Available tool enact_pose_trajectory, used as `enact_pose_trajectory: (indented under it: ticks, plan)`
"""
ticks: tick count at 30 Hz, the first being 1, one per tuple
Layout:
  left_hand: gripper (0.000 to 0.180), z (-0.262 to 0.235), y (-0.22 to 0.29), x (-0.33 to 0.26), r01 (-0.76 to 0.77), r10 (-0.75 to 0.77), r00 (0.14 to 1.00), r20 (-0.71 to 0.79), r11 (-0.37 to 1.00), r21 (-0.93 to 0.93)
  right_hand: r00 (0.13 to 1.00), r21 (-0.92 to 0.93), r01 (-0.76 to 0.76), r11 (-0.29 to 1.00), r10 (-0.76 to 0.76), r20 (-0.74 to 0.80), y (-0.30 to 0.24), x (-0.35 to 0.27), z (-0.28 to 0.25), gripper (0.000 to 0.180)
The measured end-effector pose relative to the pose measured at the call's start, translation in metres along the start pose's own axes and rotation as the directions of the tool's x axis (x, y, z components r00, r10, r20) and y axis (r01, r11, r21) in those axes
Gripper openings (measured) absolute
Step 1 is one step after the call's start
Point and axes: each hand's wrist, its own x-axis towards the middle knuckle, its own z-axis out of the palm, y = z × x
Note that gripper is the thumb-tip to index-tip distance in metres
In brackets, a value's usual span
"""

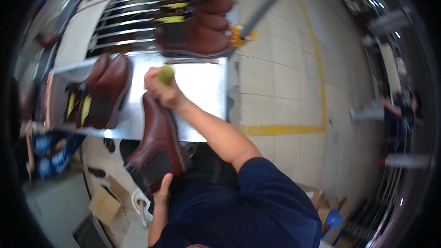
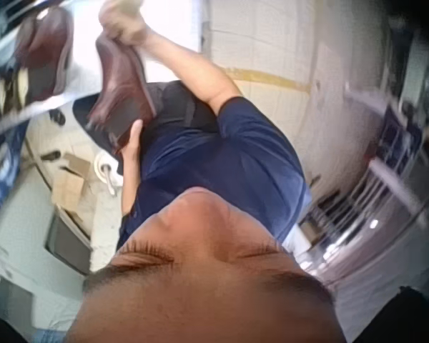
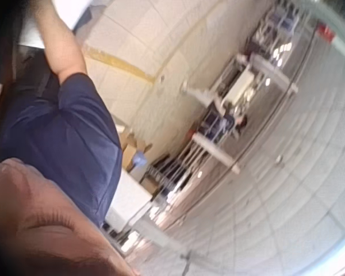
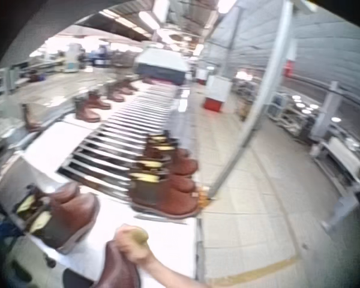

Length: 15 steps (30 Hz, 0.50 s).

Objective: Using a tool to scrape and clean the surface and edges of leather boots on a manufacturing line.

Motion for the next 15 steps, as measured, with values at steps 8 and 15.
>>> enact_pose_trajectory:
  ticks: [8, 15]
  plan:
    - [0.048, 0.007, -0.008, 0.009, -0.030, 0.009, 0.996, -0.089, 0.971, -0.238, 0.952, -0.183, 0.276, 0.944, -0.243, 0.183, -0.012, -0.029, -0.001, 0.023]
    - [0.054, 0.007, 0.010, 0.006, 0.079, -0.077, 0.996, 0.038, 0.996, -0.046, 0.991, 0.160, 0.089, 0.983, -0.103, 0.081, -0.030, -0.035, -0.013, 0.046]
